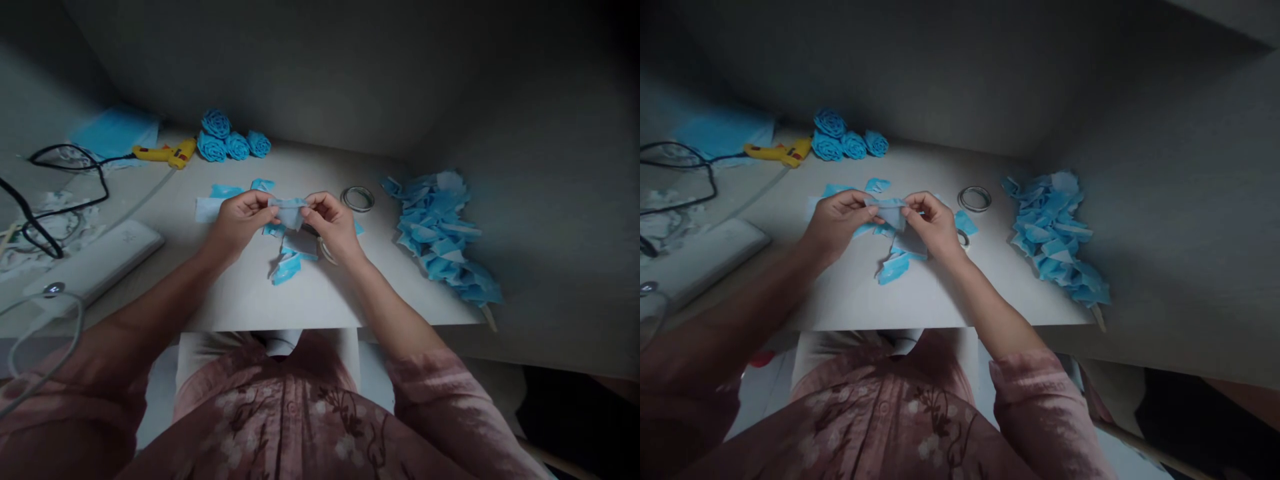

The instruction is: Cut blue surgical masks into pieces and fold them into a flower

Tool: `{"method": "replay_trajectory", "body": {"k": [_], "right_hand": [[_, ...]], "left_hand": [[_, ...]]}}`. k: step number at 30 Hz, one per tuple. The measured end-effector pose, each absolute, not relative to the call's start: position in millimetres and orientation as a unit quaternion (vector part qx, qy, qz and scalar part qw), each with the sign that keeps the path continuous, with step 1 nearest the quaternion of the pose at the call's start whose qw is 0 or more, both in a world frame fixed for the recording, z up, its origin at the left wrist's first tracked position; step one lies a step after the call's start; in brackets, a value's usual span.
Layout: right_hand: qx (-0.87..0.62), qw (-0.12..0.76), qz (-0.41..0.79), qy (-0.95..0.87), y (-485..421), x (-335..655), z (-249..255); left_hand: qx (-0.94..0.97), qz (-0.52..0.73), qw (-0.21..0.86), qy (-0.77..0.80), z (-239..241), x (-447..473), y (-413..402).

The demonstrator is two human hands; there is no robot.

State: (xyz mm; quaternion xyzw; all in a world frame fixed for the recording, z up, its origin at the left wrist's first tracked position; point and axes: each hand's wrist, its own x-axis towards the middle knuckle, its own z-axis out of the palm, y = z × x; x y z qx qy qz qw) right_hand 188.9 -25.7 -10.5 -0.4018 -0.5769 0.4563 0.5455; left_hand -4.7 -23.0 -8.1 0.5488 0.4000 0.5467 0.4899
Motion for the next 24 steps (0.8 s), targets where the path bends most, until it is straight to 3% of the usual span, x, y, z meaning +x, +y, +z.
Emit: {"method": "replay_trajectory", "body": {"k": [4,9,12,17,24], "right_hand": [[-0.433,0.567,0.47,-0.52,-28.7,189.5,-4.3],[-0.416,0.471,0.63,-0.457,-29.4,186.5,-3.8],[-0.392,0.452,0.668,-0.442,-29.6,185.0,-4.2],[-0.37,0.474,0.659,-0.452,-33.2,186.1,-1.3],[-0.38,0.502,0.611,-0.48,-35.5,186.0,-1.7]], "left_hand": [[0.654,0.549,0.295,0.428,-1.8,-8.3,-31.1],[0.763,0.501,0.102,0.397,0.1,-12.9,-34.9],[0.792,0.487,0.017,0.368,-6.7,-16.2,-29.4],[0.813,0.503,-0.065,0.288,-13.2,-18.1,-24.2],[0.82,0.446,-0.083,0.348,-8.6,-14.7,-27.9]]}}
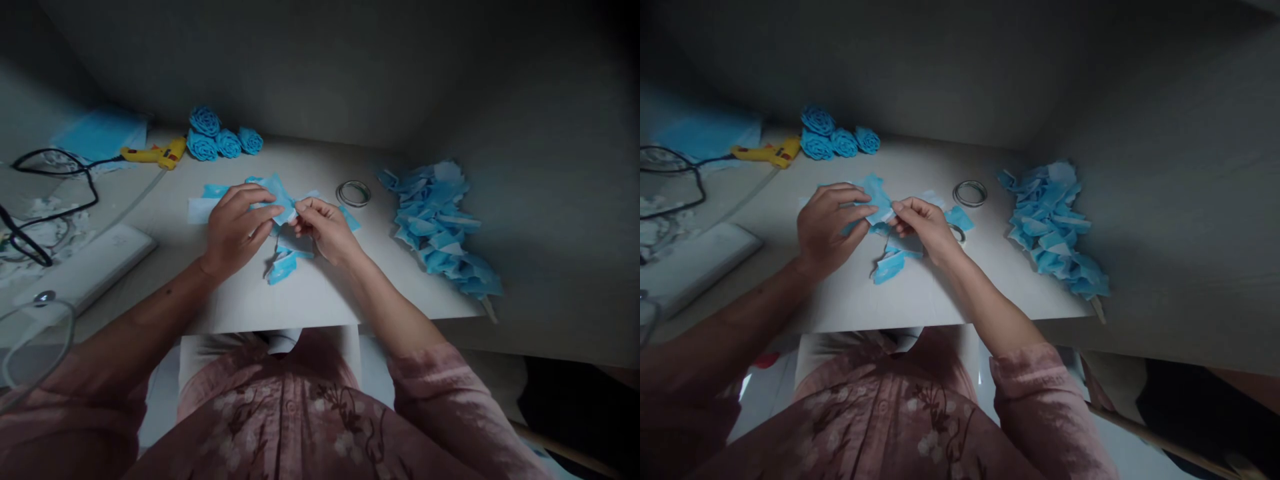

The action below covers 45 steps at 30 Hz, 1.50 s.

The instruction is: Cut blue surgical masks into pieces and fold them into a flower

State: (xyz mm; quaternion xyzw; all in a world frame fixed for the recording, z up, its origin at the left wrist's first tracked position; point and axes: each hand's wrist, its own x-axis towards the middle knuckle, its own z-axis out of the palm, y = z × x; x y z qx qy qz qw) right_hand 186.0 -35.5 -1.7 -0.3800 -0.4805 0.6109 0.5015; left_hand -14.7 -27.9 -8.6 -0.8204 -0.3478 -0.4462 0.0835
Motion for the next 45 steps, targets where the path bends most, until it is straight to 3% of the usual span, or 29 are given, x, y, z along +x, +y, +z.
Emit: {"method": "replay_trajectory", "body": {"k": [17,25,32,41,45], "right_hand": [[-0.437,0.549,0.51,-0.498,-29.3,187.0,-4.2],[-0.421,0.495,0.638,-0.412,-26.9,193.4,4.5],[-0.351,0.421,0.709,-0.444,-33.1,193.4,3.1],[-0.392,0.551,0.56,-0.479,-19.4,199.7,-3.8],[-0.409,0.583,0.488,-0.505,-18.2,201.8,-4.0]], "left_hand": [[-0.84,-0.429,0.072,-0.325,-6.5,-16.5,-26.6],[-0.841,-0.456,0.074,-0.282,-7.7,-21.3,-26.9],[-0.854,-0.444,0.042,-0.268,-10.6,-23.3,-26.3],[-0.812,-0.501,0.071,-0.289,-7.2,-15.9,-30.5],[-0.748,-0.555,-0.067,-0.358,-7.8,-14.3,-28.2]]}}
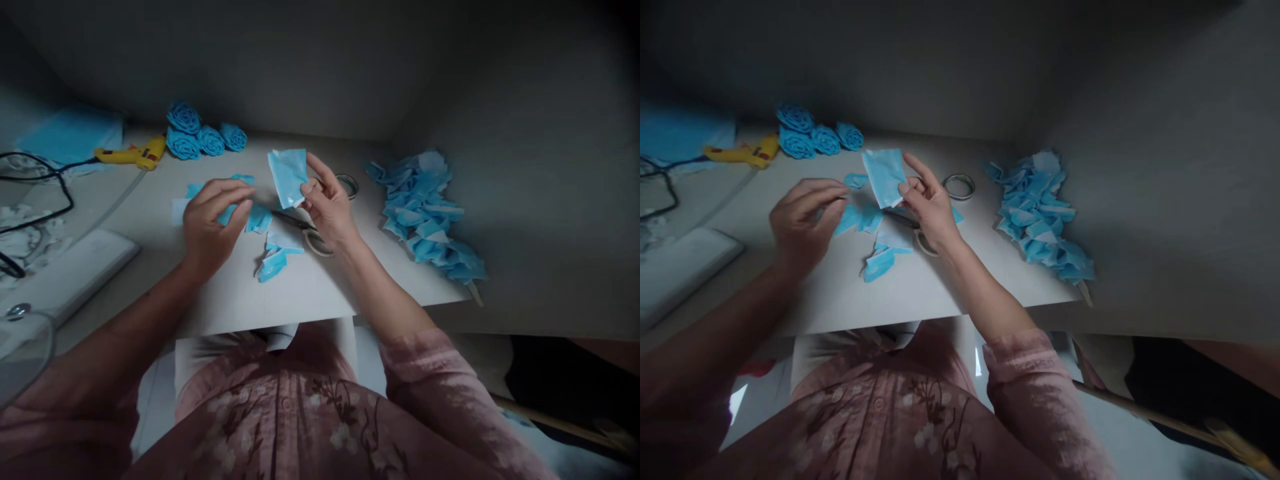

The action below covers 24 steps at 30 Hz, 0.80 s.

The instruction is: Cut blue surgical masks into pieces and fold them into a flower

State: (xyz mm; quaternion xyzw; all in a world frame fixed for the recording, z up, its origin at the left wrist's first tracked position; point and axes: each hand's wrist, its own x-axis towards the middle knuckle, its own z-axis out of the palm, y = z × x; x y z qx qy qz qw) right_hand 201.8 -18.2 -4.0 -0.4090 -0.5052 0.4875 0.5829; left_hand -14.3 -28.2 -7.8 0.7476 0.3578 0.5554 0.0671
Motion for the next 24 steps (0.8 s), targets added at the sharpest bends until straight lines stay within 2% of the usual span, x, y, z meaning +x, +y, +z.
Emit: {"method": "replay_trajectory", "body": {"k": [5,7,17,24], "right_hand": [[-0.412,0.557,0.468,-0.549,-29.8,191.1,-5.0],[-0.405,0.551,0.474,-0.555,-32.4,187.2,-6.4],[-0.388,0.563,0.514,-0.519,-21.8,190.1,-15.0],[-0.382,0.54,0.536,-0.525,-19.6,195.5,-13.9]], "left_hand": [[0.647,0.467,0.456,0.395,-16.0,-6.4,-24.0],[0.609,0.449,0.525,0.39,-18.0,-5.0,-24.0],[0.616,0.471,0.48,0.41,-0.1,-3.8,-29.3],[0.661,0.462,0.422,0.414,-10.3,-4.4,-22.9]]}}
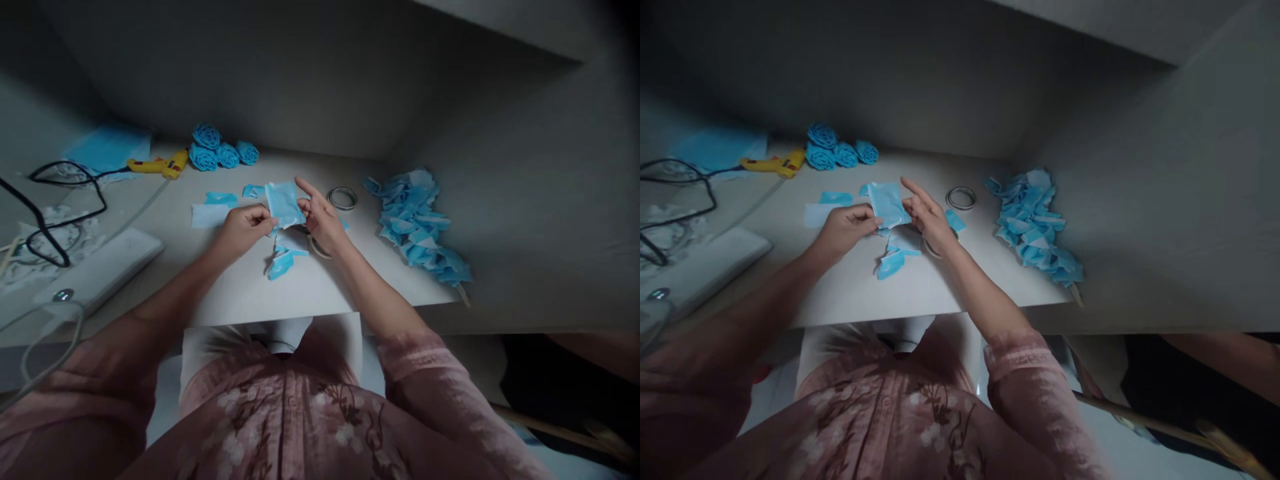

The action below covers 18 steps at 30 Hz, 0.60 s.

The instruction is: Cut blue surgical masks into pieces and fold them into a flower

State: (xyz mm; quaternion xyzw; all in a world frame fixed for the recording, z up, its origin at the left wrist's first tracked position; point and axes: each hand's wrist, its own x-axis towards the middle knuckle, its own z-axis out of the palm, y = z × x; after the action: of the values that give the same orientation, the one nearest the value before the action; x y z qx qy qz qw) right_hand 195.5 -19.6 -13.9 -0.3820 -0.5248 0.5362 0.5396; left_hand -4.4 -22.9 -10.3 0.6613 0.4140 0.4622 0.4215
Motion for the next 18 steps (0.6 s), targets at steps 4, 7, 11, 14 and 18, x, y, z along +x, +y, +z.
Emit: {"method": "replay_trajectory", "body": {"k": [4,7,11,14,18], "right_hand": [[-0.368,0.535,0.523,-0.552,-16.2,198.1,-18.7],[-0.362,0.54,0.53,-0.545,-14.0,199.0,-22.0],[-0.382,0.539,0.53,-0.532,-17.1,196.5,-21.9],[-0.374,0.531,0.537,-0.538,-21.7,192.0,-20.6],[-0.376,0.513,0.539,-0.552,-25.0,188.3,-20.3]], "left_hand": [[0.708,0.456,0.368,0.394,-12.4,-4.6,-22.0],[0.71,0.448,0.38,0.389,-9.2,-8.2,-21.5],[0.639,0.47,0.46,0.398,-3.4,-10.8,-21.6],[0.613,0.473,0.49,0.4,-1.5,-6.9,-25.3],[0.582,0.454,0.525,0.424,-6.4,-1.7,-28.4]]}}
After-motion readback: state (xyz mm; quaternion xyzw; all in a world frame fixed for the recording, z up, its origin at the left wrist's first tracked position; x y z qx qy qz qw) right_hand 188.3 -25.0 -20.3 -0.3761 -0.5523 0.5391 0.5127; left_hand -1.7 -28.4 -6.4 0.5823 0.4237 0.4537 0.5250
